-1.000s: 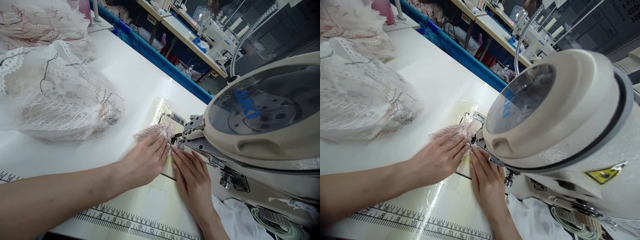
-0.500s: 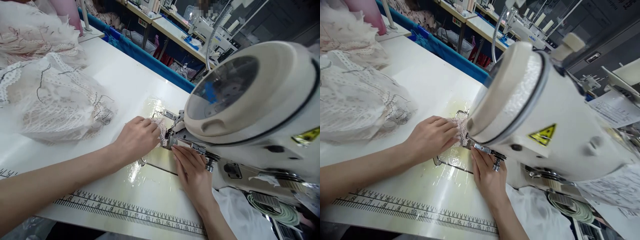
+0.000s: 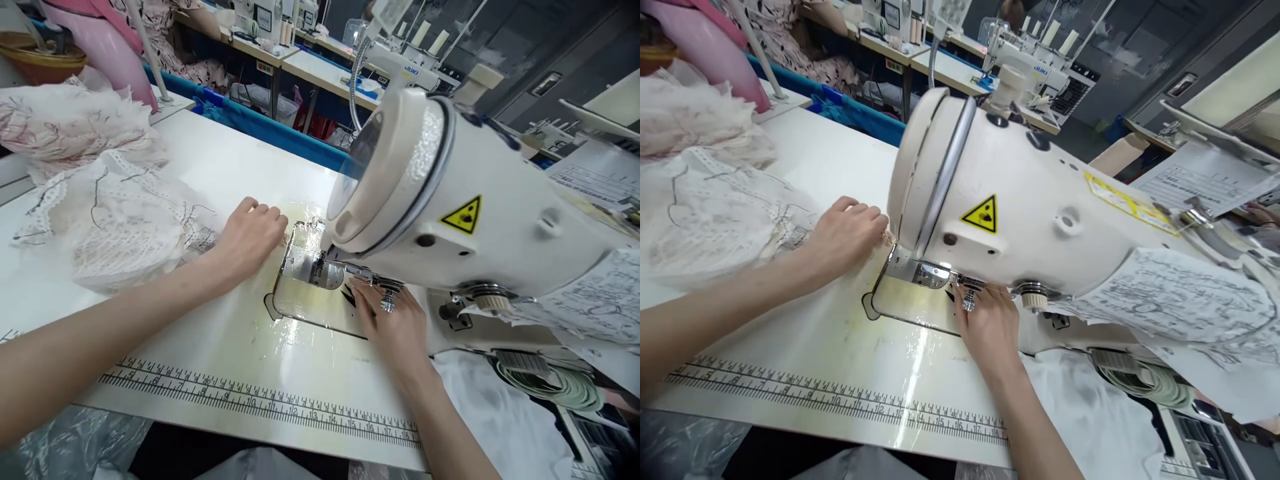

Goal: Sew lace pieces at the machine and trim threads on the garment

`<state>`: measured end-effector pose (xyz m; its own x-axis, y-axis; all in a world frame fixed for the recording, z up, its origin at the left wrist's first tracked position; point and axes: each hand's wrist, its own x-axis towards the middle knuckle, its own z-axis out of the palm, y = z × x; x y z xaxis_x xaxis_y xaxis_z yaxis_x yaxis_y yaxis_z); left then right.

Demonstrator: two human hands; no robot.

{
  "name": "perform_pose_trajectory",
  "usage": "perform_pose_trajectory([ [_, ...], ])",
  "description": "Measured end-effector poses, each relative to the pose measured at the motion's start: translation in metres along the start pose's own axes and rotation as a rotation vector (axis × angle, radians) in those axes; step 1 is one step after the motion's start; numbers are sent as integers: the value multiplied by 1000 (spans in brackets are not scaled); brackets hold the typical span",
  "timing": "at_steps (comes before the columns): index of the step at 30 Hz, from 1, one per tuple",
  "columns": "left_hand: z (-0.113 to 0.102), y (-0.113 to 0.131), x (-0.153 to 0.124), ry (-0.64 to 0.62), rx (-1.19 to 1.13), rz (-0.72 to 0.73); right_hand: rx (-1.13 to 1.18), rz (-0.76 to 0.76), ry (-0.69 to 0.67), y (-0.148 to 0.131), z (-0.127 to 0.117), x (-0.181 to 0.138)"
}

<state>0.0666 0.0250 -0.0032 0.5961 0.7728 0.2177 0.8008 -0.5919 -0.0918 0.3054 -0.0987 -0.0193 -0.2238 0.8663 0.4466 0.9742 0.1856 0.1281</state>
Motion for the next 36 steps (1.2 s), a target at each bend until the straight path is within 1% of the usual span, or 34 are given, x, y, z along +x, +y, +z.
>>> perform_pose_trajectory([
  [2, -1, -3, -10, 1, -15, 13, -56, 33, -70, 2, -9, -1],
  [5, 0, -2, -23, -34, -196, 44, -124, 30, -189, 3, -23, -8],
  [7, 1, 1, -27, -50, -302, 41, -169, 2, -217, 2, -27, -14],
  [10, -2, 4, -29, -134, -434, 29, -223, -87, -193, 1, -27, -23],
  [13, -8, 6, -32, -233, -510, 2, -225, -191, -100, -1, -23, -26],
  [15, -11, 6, -36, -256, -510, -18, -186, -200, -30, -4, -22, -24],
  [16, -12, 6, -38, -262, -499, -26, -154, -184, -16, -8, -21, -23],
  [20, -17, 6, -44, -301, -465, -38, -7, -131, -79, -34, -16, -12],
  [22, -19, 6, -46, -315, -482, -22, 3, -157, -81, -48, -10, -5],
  [24, -20, 6, -47, -321, -493, 1, -49, -220, -72, -58, -4, 2],
  [26, -20, 5, -48, -321, -492, 26, -106, -288, -67, -62, 0, 6],
  [28, -20, 4, -49, -320, -489, 43, -133, -319, -57, -64, 2, 7],
  [32, -19, 3, -50, -323, -486, 45, -149, -305, -31, -64, 1, 6],
  [36, -18, 4, -49, -305, -497, 57, -95, -296, -61, -65, 3, 6],
])
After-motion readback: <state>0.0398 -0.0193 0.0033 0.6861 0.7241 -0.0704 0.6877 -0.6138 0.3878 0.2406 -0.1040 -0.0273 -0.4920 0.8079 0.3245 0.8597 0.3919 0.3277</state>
